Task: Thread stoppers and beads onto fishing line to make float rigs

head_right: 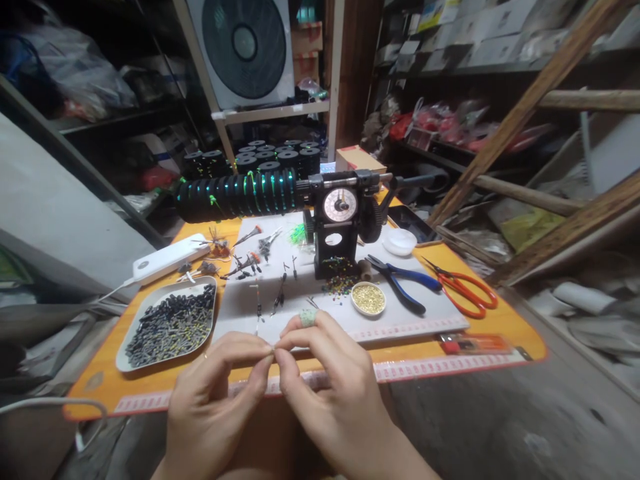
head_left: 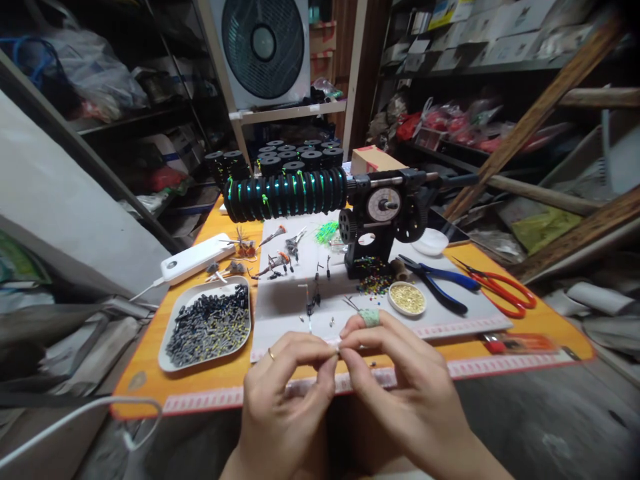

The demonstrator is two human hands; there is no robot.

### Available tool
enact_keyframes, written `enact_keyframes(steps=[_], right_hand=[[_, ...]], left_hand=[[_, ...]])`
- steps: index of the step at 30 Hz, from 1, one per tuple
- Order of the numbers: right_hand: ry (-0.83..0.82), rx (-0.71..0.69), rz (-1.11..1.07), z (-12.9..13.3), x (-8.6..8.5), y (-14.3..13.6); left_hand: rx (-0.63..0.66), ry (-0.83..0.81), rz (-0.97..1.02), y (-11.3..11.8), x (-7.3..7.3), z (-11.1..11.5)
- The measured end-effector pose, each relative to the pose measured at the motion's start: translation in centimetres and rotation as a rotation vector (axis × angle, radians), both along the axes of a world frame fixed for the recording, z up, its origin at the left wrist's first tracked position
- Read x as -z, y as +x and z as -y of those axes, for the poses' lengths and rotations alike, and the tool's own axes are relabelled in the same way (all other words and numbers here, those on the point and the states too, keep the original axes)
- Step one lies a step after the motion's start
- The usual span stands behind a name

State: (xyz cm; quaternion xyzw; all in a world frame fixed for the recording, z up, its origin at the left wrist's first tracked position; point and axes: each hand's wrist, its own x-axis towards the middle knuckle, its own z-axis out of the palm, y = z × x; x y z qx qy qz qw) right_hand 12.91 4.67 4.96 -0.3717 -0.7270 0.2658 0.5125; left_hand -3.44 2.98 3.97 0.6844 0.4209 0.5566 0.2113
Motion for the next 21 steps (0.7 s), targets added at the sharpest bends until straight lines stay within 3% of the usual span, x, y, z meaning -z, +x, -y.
enact_keyframes(steps=[7, 14, 18, 21], right_hand=[[-0.115, -0.012, 0.02, 0.6, 0.5, 0.5], [-0.158, -0.034, 0.04, 0.8, 0.5, 0.7], [-0.17, -0.055, 0.032, 0.9, 0.7, 0.6], [-0.163, -0.051, 0.038, 1.0, 0.7, 0.6]], left_hand=[[-0.014, -0.003, 0.074, 0.1, 1.4, 0.5], [0.042, -0.061, -0.043, -0.2, 0.8, 1.0], [0.041, 0.054, -0.222, -0.5, 0.2, 0.7], [0.02, 0.105, -0.249, -0.5, 0.0, 0.4]])
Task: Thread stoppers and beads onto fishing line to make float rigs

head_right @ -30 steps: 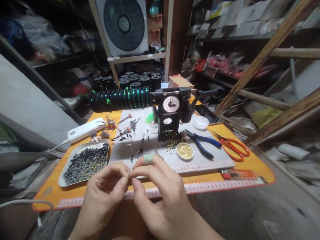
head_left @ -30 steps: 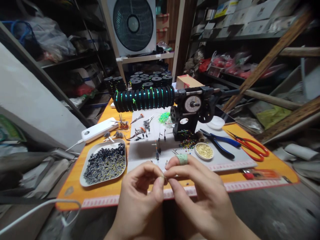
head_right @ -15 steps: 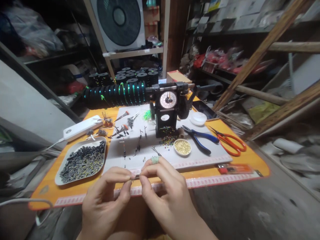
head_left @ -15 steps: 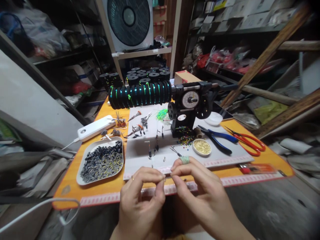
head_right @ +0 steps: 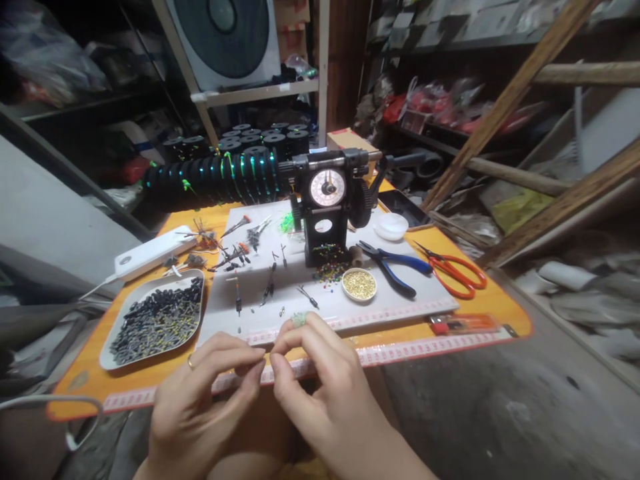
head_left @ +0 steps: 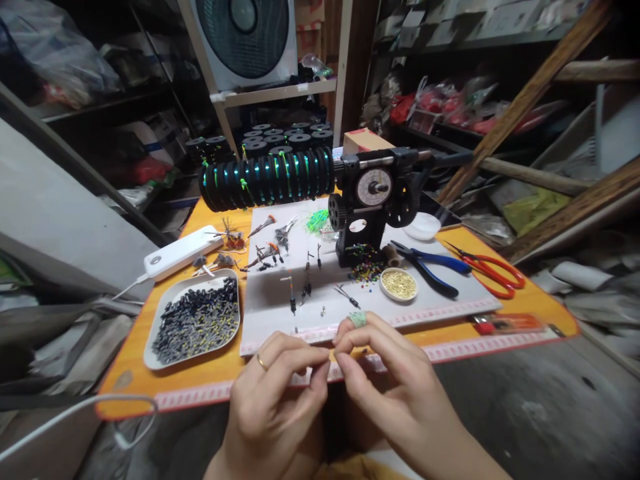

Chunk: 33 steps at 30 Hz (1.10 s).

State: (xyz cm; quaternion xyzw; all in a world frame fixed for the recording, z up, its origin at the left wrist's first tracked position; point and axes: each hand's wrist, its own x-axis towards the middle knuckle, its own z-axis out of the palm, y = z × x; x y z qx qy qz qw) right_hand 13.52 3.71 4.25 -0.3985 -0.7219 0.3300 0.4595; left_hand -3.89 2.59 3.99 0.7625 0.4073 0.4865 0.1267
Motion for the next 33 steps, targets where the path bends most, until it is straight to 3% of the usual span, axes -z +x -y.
enact_keyframes(steps=[5, 10, 16, 24, 33], right_hand=[[-0.053, -0.021, -0.016, 0.0, 0.1, -0.1], [-0.185, -0.086, -0.066, 0.0, 0.6, -0.6], [-0.184, -0.104, -0.108, 0.3, 0.3, -0.8], [-0.166, -0.12, -0.115, 0.3, -0.1, -0.9], [-0.248, -0.182, -0.131, 0.1, -0.3, -1.0]], left_hand=[[-0.005, -0.049, 0.076, -0.1, 0.8, 0.2], [-0.053, -0.134, 0.304, 0.3, 1.9, 0.7], [-0.066, -0.196, 0.547, 1.2, 1.9, 0.8], [-0.092, -0.26, 0.661, 1.8, 1.3, 0.9], [0.014, -0.383, 0.667, 1.3, 2.1, 1.1]])
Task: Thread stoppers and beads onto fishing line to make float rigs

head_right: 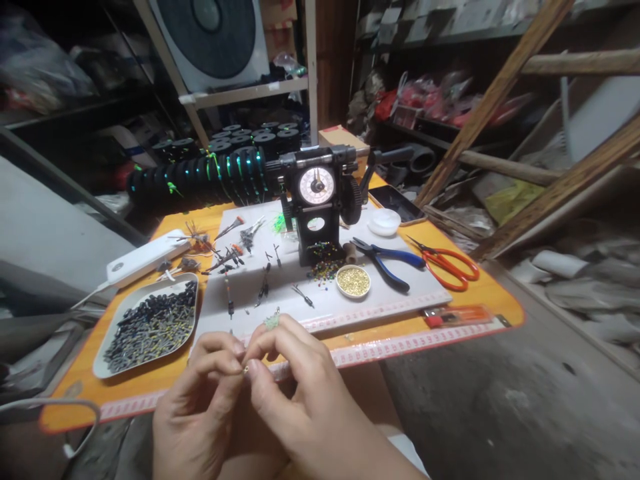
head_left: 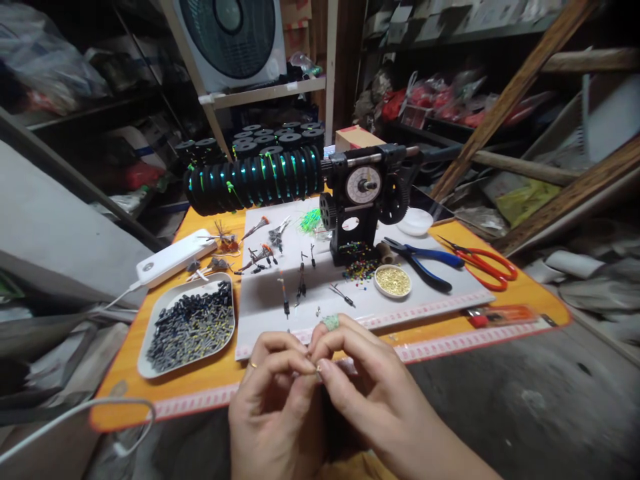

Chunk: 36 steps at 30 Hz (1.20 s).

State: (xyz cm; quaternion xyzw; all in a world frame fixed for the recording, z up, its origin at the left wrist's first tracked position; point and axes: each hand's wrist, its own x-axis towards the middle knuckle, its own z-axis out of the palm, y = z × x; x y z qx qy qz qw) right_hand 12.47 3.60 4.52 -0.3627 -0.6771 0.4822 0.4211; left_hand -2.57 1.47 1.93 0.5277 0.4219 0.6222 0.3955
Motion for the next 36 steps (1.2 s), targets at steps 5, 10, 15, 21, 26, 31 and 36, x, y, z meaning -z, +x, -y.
enact_keyframes(steps=[5, 10, 15, 21, 26, 31, 36], right_hand=[[0.006, -0.037, 0.108, -0.5, -0.2, 0.6], [0.211, 0.019, 0.191, -0.7, -0.2, 1.4], [0.432, -0.012, 0.055, -1.0, 0.0, 1.7], [0.515, -0.021, 0.105, -1.1, -0.2, 1.9], [0.463, -0.026, 0.098, -1.5, 0.0, 2.1], [0.421, 0.026, 0.143, -1.6, 0.1, 1.9], [0.36, 0.135, 0.207, -1.7, 1.0, 1.4]], left_hand=[[-0.034, 0.045, 0.01, 0.2, 0.0, 0.1], [-0.063, 0.026, 0.118, 0.7, -0.1, 0.0], [-0.047, -0.221, 0.414, 1.4, -0.5, 0.4], [0.1, -0.162, 0.255, 0.0, -0.4, 0.1], [0.142, -0.062, 0.108, -0.8, -0.3, -0.6], [0.116, 0.097, -0.156, -1.2, 0.0, -1.4], [0.006, 0.406, -0.591, -1.9, 1.2, -1.8]])
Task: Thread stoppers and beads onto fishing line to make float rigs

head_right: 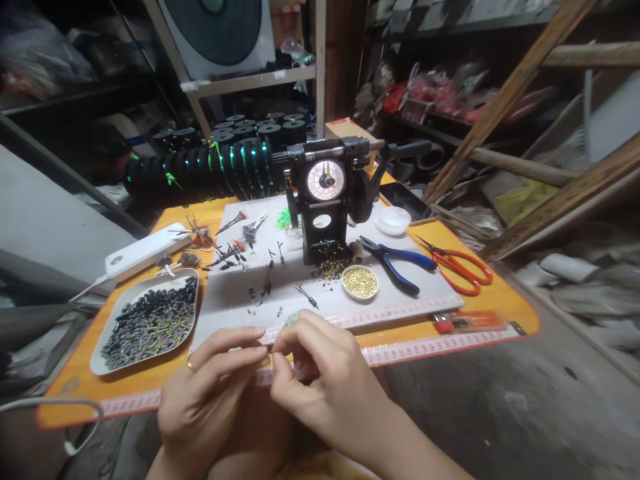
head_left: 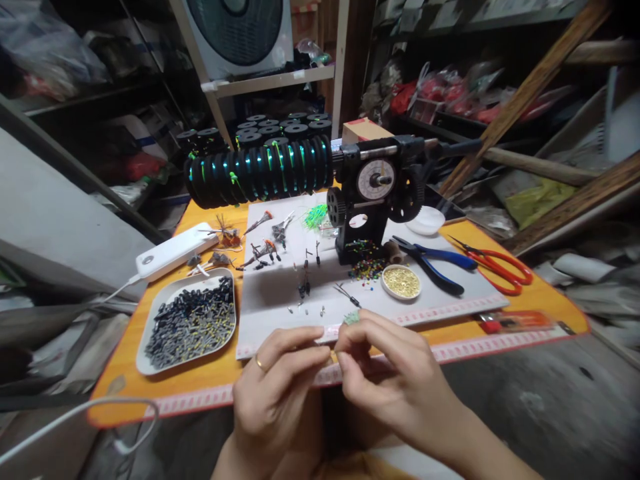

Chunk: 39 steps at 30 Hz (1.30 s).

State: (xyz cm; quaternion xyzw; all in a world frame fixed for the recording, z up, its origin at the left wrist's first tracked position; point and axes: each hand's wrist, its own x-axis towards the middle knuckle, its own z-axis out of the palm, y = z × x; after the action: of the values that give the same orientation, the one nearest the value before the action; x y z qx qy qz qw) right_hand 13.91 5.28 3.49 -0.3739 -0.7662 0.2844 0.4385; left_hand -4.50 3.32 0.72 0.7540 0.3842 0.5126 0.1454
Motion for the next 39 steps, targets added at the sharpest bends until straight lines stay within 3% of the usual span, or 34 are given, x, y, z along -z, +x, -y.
enact_keyframes(steps=[4, 9, 19, 24, 29, 34, 39], right_hand=[[-0.007, 0.07, 0.017, -0.1, 1.1, -0.2], [0.033, 0.094, 0.041, -0.2, 1.6, -0.2], [0.22, 0.178, 0.165, -0.7, 2.1, 0.0], [0.252, 0.158, 0.256, -1.3, 2.0, 0.2], [0.249, 0.163, 0.331, -1.5, 2.3, 0.3], [0.246, 0.177, 0.327, -1.4, 2.5, 0.5], [0.242, 0.184, 0.322, -1.4, 2.7, 0.5]], left_hand=[[-0.153, 0.2, -0.221, -0.3, 0.9, 0.3], [-0.057, 0.179, -0.289, -0.6, 0.9, 0.1], [-0.052, 0.208, -0.332, -0.6, 0.0, -0.3], [-0.188, -0.007, -0.38, 0.7, -1.5, -1.2], [-0.226, -0.221, -0.384, 1.6, -1.8, -1.8], [-0.222, -0.331, -0.373, 1.8, -2.1, -2.2], [-0.226, -0.33, -0.359, 1.7, -2.1, -2.2]])
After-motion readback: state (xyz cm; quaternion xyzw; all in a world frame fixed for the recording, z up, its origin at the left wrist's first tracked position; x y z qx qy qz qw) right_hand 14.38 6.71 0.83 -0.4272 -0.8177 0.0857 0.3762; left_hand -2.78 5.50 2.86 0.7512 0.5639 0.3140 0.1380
